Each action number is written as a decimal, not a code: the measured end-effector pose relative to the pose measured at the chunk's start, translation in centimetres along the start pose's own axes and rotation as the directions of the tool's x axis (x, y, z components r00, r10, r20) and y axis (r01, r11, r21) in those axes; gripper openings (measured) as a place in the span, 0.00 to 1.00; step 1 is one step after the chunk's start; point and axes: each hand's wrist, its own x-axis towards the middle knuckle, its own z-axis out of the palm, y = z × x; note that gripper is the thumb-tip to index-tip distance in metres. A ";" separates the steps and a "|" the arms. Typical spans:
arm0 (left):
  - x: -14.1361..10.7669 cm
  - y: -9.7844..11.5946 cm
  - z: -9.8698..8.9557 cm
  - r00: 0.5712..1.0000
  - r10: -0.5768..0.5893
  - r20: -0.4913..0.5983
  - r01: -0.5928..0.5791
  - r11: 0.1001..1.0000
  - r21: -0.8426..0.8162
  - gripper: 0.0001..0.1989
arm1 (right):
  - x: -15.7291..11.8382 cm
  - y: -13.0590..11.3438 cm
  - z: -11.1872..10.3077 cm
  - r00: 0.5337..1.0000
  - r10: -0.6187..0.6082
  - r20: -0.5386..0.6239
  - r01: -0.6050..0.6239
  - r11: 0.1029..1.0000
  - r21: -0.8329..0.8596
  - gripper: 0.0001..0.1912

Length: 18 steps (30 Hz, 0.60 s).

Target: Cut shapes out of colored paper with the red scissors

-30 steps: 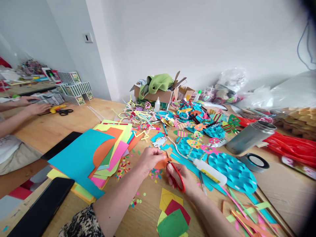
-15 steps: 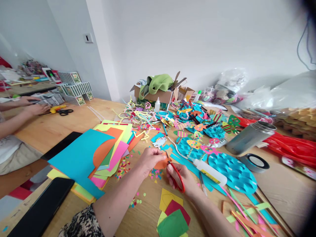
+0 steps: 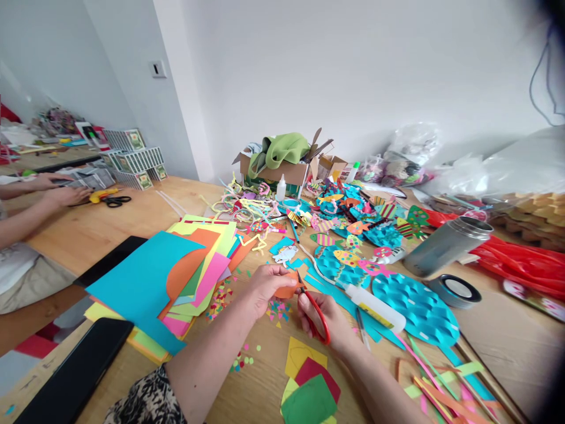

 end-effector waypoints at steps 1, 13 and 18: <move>0.0 0.1 0.0 1.000 -0.015 -0.008 0.015 1.000 -0.018 0.16 | 0.0 0.0 0.0 1.000 0.000 -0.003 0.000 1.000 0.000 0.34; 0.2 0.3 -0.1 0.995 -0.093 0.033 0.099 0.940 -0.326 0.12 | 0.0 0.5 -0.1 0.998 -0.029 -0.054 0.028 0.999 -0.015 0.33; 0.3 0.3 0.2 0.992 -0.124 -0.030 0.092 0.859 -0.504 0.11 | -0.1 0.5 -0.2 0.996 -0.035 -0.083 0.034 0.999 -0.015 0.33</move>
